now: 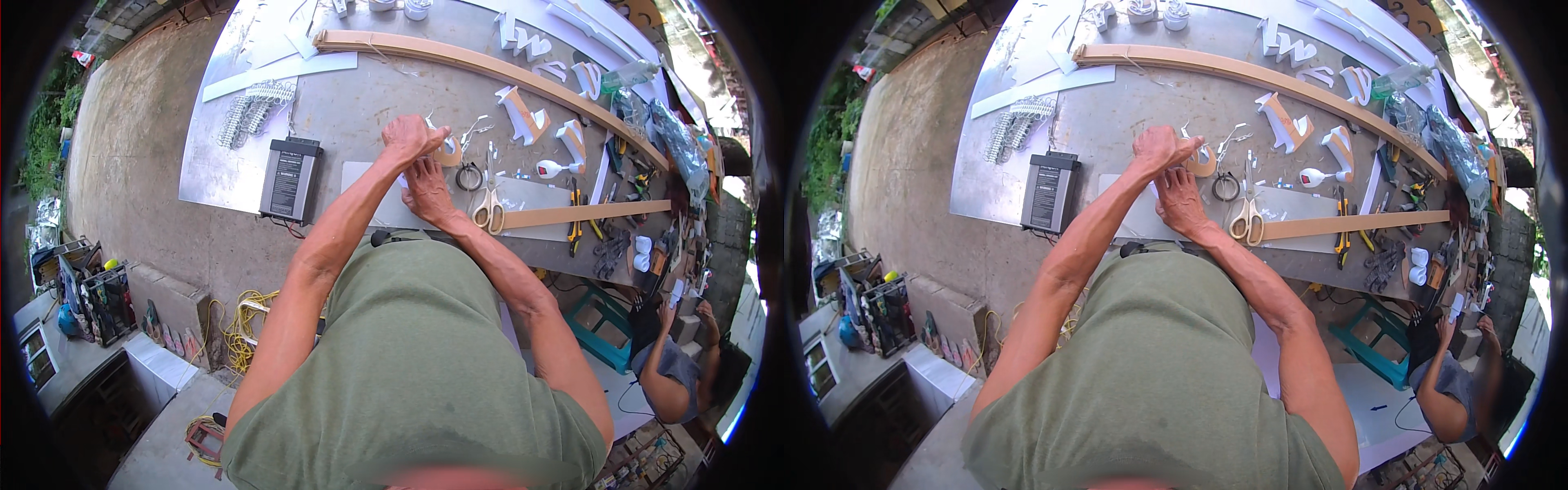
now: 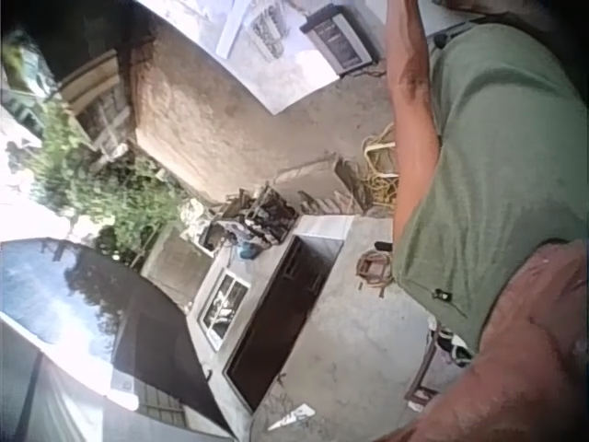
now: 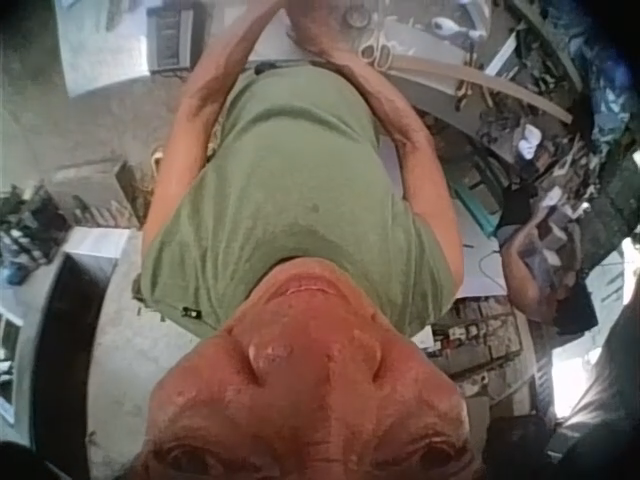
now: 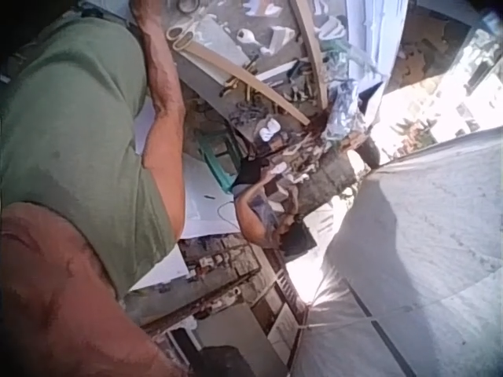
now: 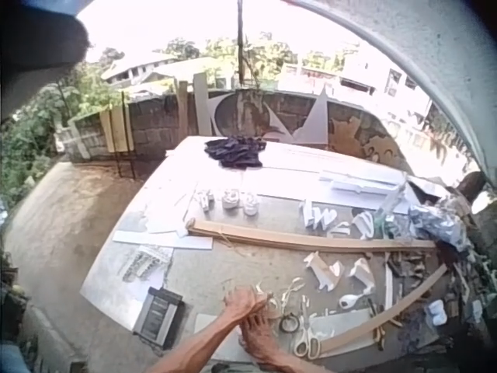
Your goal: Assembling and wiring LED channel letters for a sign.
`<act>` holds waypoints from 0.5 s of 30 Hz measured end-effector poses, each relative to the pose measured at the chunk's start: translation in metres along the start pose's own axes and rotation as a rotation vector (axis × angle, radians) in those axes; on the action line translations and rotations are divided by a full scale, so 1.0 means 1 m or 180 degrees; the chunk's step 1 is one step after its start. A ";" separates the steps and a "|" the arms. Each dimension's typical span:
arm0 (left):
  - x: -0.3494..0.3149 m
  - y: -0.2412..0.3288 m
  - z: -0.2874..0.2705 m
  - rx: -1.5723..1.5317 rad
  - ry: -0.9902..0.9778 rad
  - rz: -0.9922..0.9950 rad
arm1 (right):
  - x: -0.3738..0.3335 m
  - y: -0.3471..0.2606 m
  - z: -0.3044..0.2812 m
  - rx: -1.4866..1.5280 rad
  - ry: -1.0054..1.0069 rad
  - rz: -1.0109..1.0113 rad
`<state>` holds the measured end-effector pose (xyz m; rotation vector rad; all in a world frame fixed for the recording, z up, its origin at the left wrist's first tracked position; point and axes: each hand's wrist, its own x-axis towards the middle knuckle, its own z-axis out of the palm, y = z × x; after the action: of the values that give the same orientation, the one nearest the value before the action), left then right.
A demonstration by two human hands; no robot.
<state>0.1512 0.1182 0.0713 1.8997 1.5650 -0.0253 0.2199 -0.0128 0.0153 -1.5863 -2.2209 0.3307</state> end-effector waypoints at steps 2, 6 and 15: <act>-0.001 0.000 0.001 0.0096 -0.0053 0.0062 | 0.001 -0.004 -0.003 -0.0151 0.0127 -0.0078; 0.016 -0.018 0.012 -0.0152 0.0007 -0.0091 | 0.003 -0.009 -0.009 -0.0154 0.0054 -0.0287; -0.003 -0.072 -0.028 -0.2327 0.0194 0.0375 | -0.006 0.002 0.000 -0.0070 0.0337 -0.0286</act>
<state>0.0765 0.1339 0.0603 1.4030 1.2528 0.5810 0.2237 -0.0179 0.0136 -1.4741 -2.2132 0.1930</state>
